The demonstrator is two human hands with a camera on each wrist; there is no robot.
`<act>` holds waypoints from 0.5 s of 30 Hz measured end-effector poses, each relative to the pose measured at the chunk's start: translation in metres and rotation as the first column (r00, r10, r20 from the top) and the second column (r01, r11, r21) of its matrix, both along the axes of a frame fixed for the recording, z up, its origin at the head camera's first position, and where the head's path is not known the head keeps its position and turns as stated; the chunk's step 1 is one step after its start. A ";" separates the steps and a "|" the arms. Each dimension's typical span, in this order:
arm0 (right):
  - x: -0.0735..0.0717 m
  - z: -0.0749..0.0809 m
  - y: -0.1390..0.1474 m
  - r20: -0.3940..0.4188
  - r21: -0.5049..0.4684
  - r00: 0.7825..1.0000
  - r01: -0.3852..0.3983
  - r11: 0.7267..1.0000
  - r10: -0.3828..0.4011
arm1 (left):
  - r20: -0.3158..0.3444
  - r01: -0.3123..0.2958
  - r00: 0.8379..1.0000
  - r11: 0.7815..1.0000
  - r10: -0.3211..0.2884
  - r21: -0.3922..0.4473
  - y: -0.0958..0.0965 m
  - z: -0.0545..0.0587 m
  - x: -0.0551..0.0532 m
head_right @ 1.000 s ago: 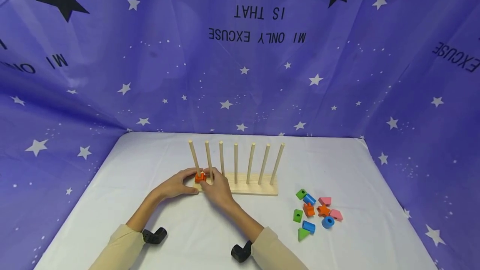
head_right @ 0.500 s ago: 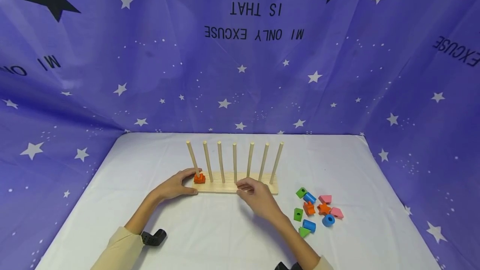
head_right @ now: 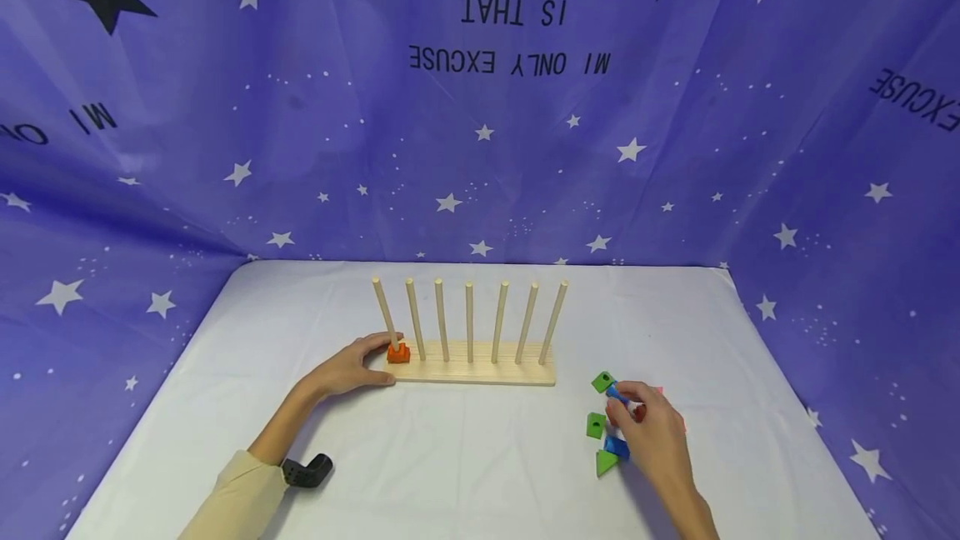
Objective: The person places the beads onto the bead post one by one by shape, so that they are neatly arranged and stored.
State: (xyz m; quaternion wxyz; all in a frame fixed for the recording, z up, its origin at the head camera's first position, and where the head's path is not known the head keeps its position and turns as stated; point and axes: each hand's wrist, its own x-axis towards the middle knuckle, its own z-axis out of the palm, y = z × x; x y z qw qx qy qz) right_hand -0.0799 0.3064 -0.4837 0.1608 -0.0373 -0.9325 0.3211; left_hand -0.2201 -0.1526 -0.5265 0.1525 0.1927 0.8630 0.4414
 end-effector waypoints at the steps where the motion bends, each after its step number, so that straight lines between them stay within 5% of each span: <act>1: 0.002 -0.002 0.003 -0.001 0.021 1.000 0.019 1.000 -0.019 | -0.004 0.003 1.000 1.000 -0.003 0.000 0.000 0.000 0.000; 6: 0.006 -0.013 0.011 0.015 0.085 0.997 0.072 0.994 -0.074 | -0.009 0.002 1.000 1.000 -0.002 0.004 0.000 0.000 -0.001; 15: 0.004 -0.026 0.013 0.098 0.128 0.994 0.035 0.991 -0.047 | -0.017 0.006 1.000 1.000 -0.006 -0.003 0.000 0.000 0.000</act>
